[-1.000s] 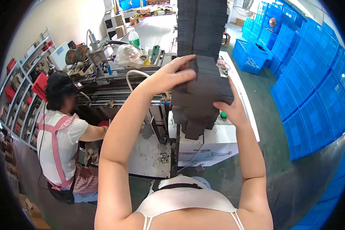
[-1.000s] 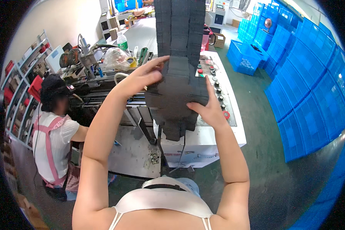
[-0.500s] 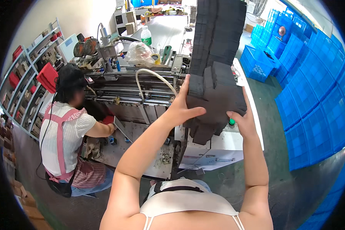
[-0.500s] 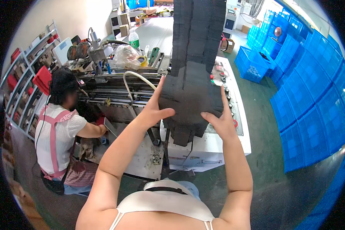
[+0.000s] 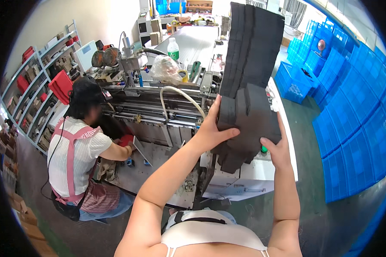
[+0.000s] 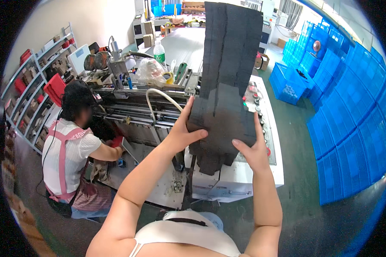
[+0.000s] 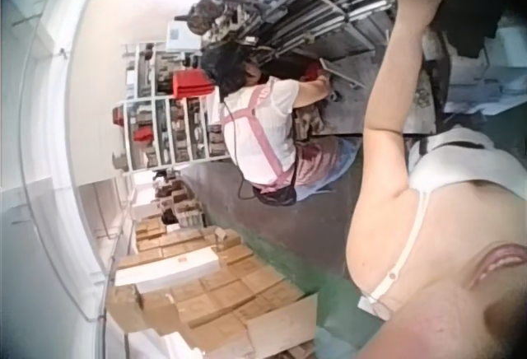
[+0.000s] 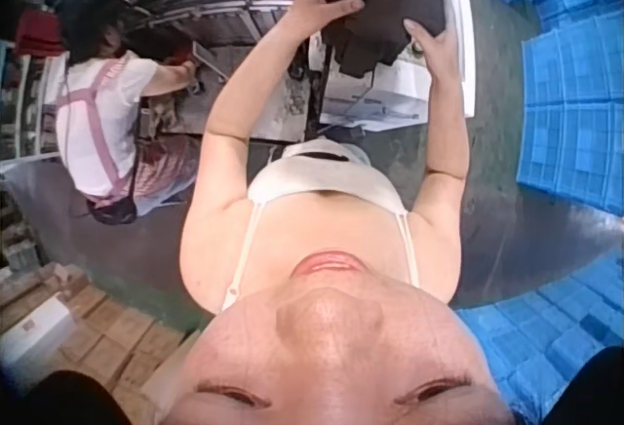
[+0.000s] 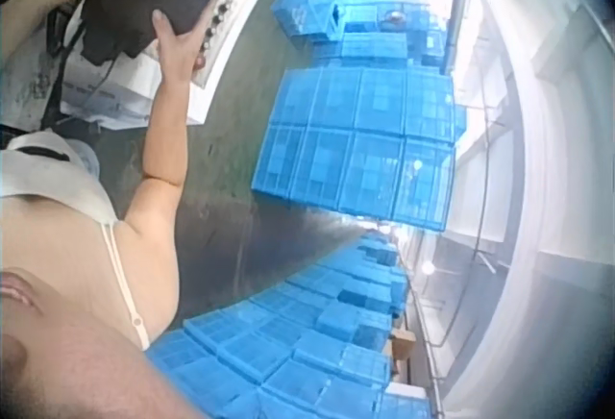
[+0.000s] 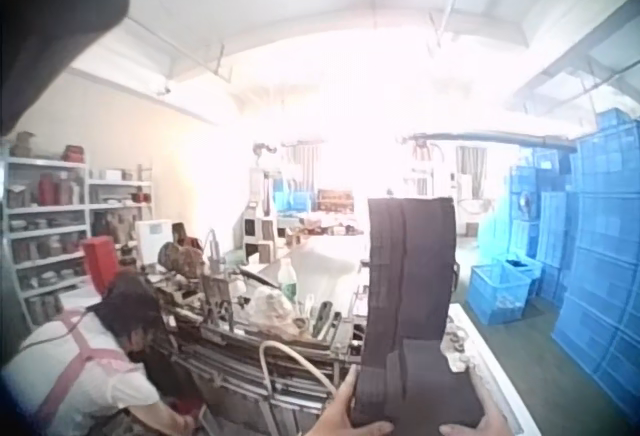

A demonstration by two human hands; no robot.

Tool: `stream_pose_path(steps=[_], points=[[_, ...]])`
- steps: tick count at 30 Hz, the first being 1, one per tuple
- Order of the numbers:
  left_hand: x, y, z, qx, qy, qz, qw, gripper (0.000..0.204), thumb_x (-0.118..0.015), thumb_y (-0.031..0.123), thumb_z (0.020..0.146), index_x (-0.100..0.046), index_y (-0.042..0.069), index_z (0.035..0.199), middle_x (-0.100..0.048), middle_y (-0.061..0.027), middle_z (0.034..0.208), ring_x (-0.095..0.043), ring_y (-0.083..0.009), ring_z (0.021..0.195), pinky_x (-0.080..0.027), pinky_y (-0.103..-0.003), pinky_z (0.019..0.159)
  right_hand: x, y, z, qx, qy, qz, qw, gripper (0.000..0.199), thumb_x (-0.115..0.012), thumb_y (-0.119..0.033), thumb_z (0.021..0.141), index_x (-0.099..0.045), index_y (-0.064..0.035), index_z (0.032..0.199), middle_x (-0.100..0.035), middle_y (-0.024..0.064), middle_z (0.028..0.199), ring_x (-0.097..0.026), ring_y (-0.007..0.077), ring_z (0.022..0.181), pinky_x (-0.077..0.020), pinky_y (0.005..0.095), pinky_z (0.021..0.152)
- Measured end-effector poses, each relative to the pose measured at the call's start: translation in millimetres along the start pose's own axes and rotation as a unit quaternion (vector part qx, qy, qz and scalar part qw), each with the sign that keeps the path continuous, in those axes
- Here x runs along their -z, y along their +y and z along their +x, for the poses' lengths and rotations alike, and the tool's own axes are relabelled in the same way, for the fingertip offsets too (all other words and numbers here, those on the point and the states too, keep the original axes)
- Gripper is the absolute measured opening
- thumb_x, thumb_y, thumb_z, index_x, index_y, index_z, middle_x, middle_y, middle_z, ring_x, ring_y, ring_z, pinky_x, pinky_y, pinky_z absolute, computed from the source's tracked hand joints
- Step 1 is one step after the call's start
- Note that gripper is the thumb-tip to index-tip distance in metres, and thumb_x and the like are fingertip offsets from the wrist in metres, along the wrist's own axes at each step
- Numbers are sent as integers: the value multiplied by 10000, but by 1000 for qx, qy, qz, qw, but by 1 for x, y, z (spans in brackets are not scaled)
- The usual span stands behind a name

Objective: Operating an industrial machine to process and stack foam packaging components.

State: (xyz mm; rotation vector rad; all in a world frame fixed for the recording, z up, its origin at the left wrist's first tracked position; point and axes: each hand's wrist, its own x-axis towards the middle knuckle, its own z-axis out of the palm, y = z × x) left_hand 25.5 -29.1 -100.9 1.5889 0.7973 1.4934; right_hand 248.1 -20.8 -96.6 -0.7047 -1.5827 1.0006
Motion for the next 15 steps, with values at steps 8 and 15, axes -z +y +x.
stream_pose_path(steps=[8,15], points=[[3,-2,-2,71,14,-147,987,790,-524,160,772,-47,58,1393,-190,-139,1402,-230,-217,1278,-180,-308,1035,-15,-13,-3,-41,14,84,995,853,-619,57,678,-133,-4,1376,-383,178,1275,-433,209,1125,-344,300,940],[0,1,1,101,21,-193,976,767,-438,182,743,-60,88,1403,-206,-128,1407,-252,-231,1274,-199,-315,1029,-9,-3,-4,-16,12,35,999,845,-606,63,676,-138,-4,1375,-370,183,1280,-423,210,1135,-347,301,940]])
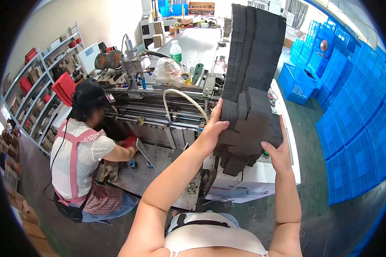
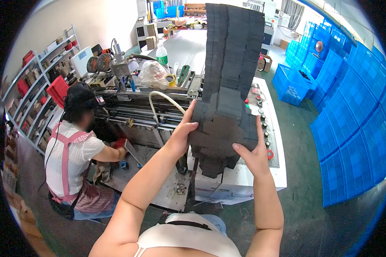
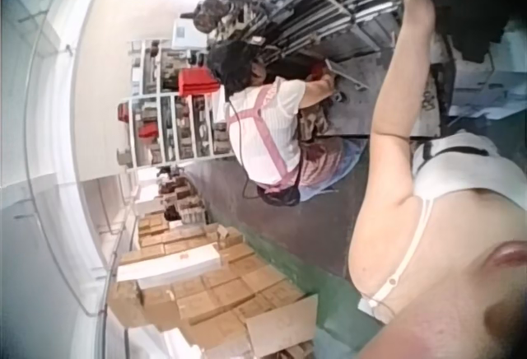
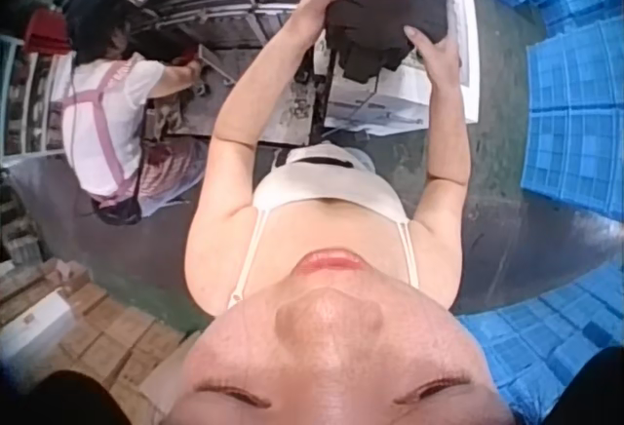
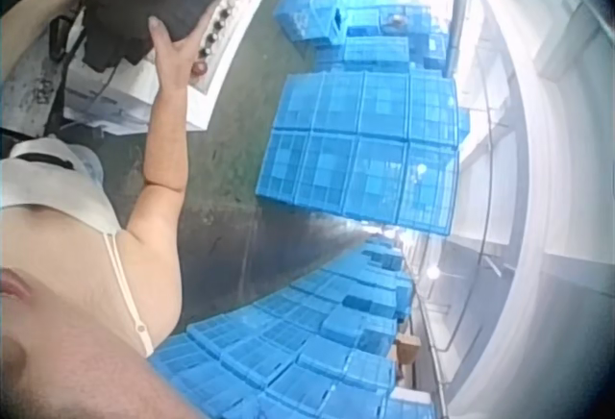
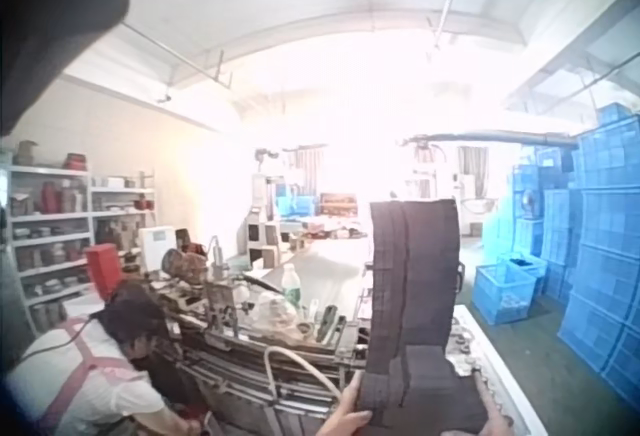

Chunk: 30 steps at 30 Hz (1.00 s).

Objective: Operating an industrial machine to process and stack foam packaging components.

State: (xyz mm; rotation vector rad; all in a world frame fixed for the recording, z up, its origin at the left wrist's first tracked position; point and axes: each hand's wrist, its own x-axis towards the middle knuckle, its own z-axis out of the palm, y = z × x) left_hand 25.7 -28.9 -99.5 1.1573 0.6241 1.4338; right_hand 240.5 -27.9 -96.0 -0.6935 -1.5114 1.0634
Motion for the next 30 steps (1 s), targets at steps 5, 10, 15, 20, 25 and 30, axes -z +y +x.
stream_pose_path(steps=[5,10,15,20,25,30], points=[[12,3,-6,-37,-49,83,995,858,-551,132,728,-12,50,1391,-105,-130,1424,-148,-214,1300,-142,-314,1042,-4,-2,-1,-27,7,45,999,834,-611,53,677,-151,5,1370,-355,187,1290,-413,216,1146,-350,305,938],[4,8,-14,-73,-69,178,979,962,-646,-38,704,16,72,1394,-188,-129,1399,-264,-181,1249,-245,-292,1002,-1,3,-2,-4,10,3,1000,820,-603,54,685,-157,1,1371,-371,189,1280,-422,218,1139,-358,306,929],[3,7,-13,-46,-64,186,979,958,-631,-26,730,66,59,1383,-231,-142,1379,-290,-178,1230,-273,-286,989,-8,-11,-5,-45,7,46,998,858,-606,50,687,-114,-34,1386,-418,177,1246,-462,222,1099,-369,306,918],[0,14,-15,-13,-81,140,987,993,-650,36,740,118,51,1369,-207,-155,1392,-275,-192,1244,-251,-292,1006,-3,-8,-5,-29,-23,37,999,909,-634,51,665,-95,-49,1390,-432,172,1232,-476,232,1084,-383,321,913],[0,8,-14,-35,-82,169,982,999,-648,13,739,125,61,1369,-207,-143,1391,-271,-189,1247,-250,-301,1010,-5,-7,-5,-17,-19,17,1000,937,-673,41,637,-113,-40,1385,-439,169,1222,-479,241,1080,-392,336,912],[1,-5,-12,-136,-30,241,960,922,-654,-12,732,-20,80,1395,-267,-116,1367,-297,-179,1229,-256,-308,1003,-10,-1,-3,12,20,24,999,911,-694,21,625,-165,-7,1367,-408,183,1249,-463,236,1098,-379,327,922]])
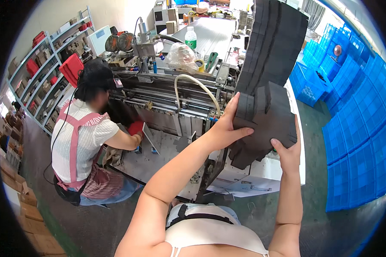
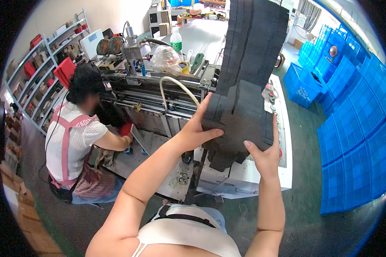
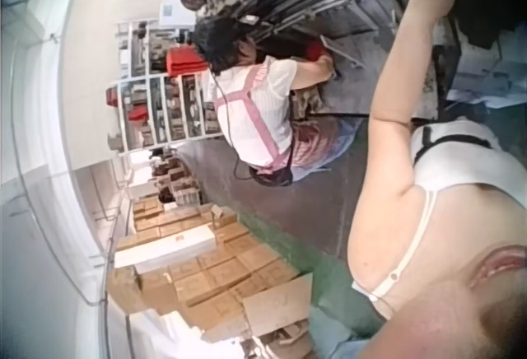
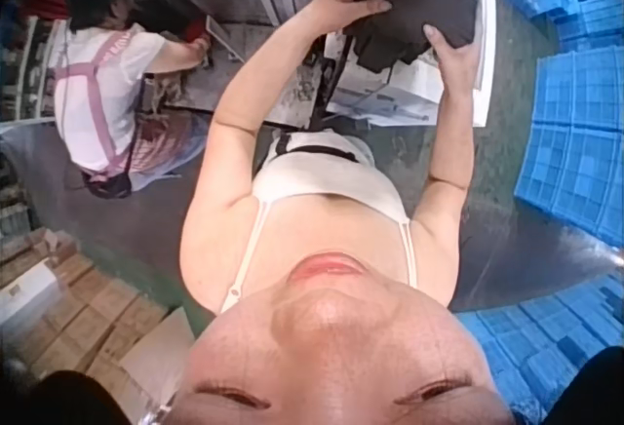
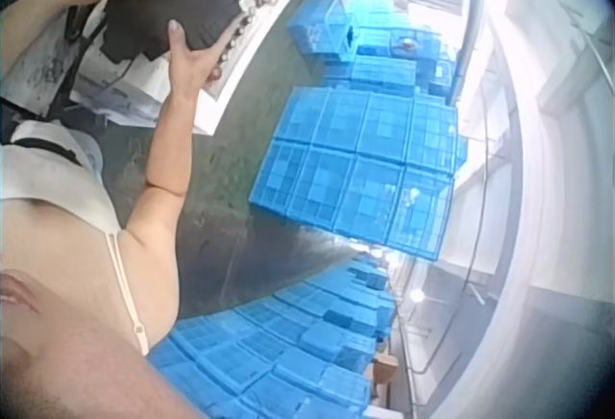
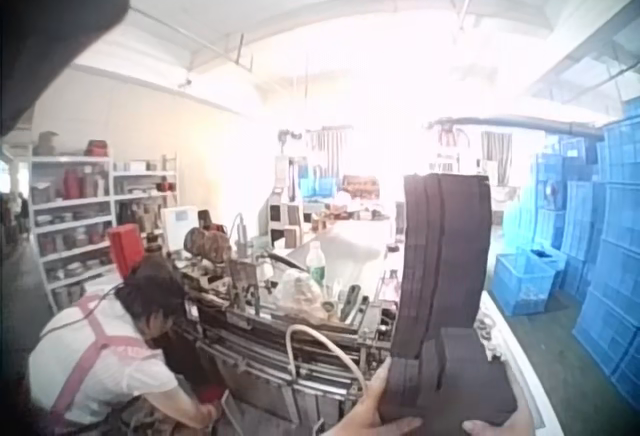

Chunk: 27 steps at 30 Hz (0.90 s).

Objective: Operating an industrial machine to process and stack foam packaging components.

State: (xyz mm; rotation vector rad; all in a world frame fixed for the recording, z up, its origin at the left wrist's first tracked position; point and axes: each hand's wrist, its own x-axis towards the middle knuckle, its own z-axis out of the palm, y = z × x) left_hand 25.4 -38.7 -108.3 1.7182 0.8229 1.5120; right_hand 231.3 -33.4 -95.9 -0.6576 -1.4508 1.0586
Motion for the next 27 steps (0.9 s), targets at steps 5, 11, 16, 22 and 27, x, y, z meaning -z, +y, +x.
stream_pose_path(steps=[5,11,16,22,27], points=[[8,5,-18,-97,23,49,994,941,-704,9,661,-95,23,1378,-277,-111,1345,-298,-182,1222,-227,-305,1008,-8,0,-16,133,37,-150,979,886,-728,-70,624,-218,27,1342,-383,154,1277,-392,249,1161,-337,335,958],[43,42,-103,-77,44,15,996,1019,-784,225,581,-162,-26,1349,-276,-226,1344,-297,-340,1238,-232,-403,1012,-65,-40,-71,-49,135,112,983,459,-400,-294,904,-305,-43,1276,-390,151,1263,-394,253,1174,-335,424,983],[73,-1,-229,38,227,65,971,1028,-788,152,578,-142,9,1365,-296,-237,1326,-377,-315,1190,-336,-403,957,-99,60,-99,127,-185,-96,970,682,-635,-270,754,-307,17,1279,-341,168,1306,-355,263,1194,-277,379,996],[120,-80,-301,319,348,-110,875,878,-702,-4,638,-184,-29,1346,-423,-140,1244,-467,-203,1098,-375,-307,925,-191,192,-148,-252,-184,-10,950,911,-741,-63,637,-176,56,1342,-371,183,1277,-403,229,1159,-351,324,936],[174,-222,-317,472,426,-143,758,730,-695,20,618,-361,-66,1261,-520,-117,1105,-521,-200,981,-399,-294,870,-239,343,-179,-461,-30,45,886,790,-697,-87,708,-222,64,1322,-508,119,1140,-519,207,993,-405,309,870]])
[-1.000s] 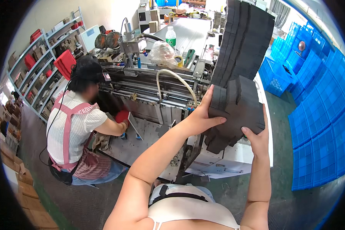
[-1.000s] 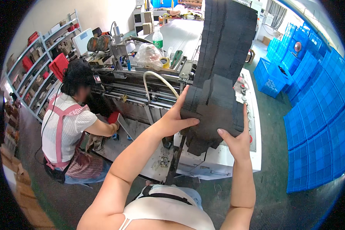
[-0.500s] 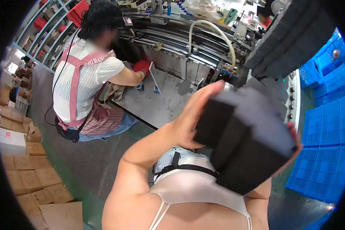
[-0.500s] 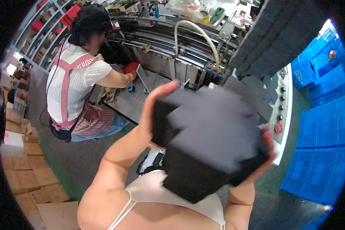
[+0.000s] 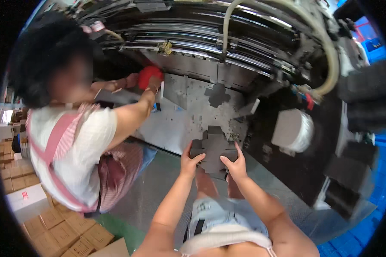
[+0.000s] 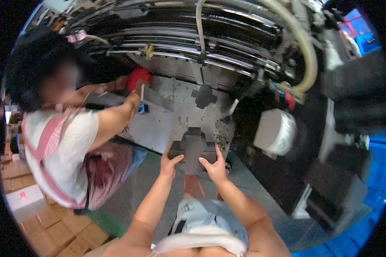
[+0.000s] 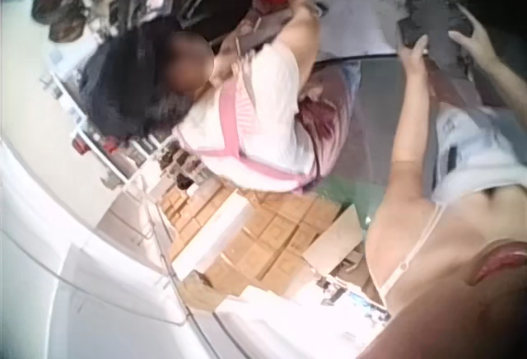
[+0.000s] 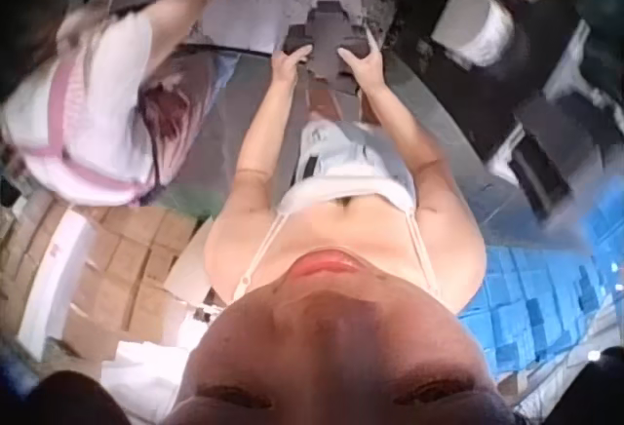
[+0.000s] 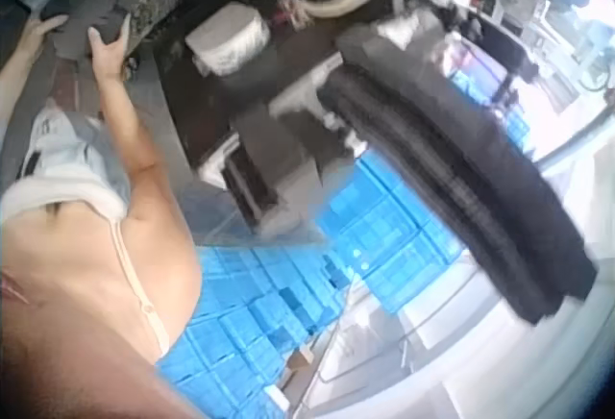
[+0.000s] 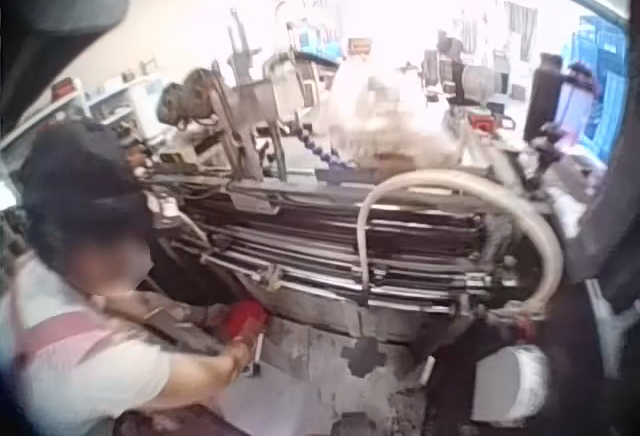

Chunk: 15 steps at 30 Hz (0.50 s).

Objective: Operating an industrial machine to process and stack foam packaging components.

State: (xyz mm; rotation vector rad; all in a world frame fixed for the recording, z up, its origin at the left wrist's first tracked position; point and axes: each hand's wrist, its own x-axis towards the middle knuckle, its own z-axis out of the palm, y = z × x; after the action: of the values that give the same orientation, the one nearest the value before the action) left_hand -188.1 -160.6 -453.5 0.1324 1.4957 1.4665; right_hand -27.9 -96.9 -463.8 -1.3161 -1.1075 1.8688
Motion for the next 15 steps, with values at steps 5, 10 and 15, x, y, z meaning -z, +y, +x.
stream_pose_path(steps=[5,10,15], points=[[6,-35,169,25,-51,56,997,734,-692,73,684,-297,-91,1280,-510,-143,1128,-535,-194,964,-435,-278,816,-23,75,141,-14,117,-76,990,639,-676,-96,733,-350,43,1265,-516,121,1110,-518,205,976,-409,305,851],[-14,-80,298,-16,-65,91,994,705,-694,147,712,-328,-95,1263,-518,-150,1114,-535,-194,951,-430,-275,814,-33,103,252,5,199,109,974,529,-675,-90,739,-426,8,1195,-530,109,1098,-525,216,956,-424,315,818],[-32,-91,346,-28,-78,61,995,580,-679,158,727,-421,-88,1184,-563,-130,1027,-542,-163,917,-435,-275,795,-23,124,305,2,255,93,962,512,-703,-125,718,-460,-4,1151,-561,97,1044,-542,208,914,-436,318,793]])
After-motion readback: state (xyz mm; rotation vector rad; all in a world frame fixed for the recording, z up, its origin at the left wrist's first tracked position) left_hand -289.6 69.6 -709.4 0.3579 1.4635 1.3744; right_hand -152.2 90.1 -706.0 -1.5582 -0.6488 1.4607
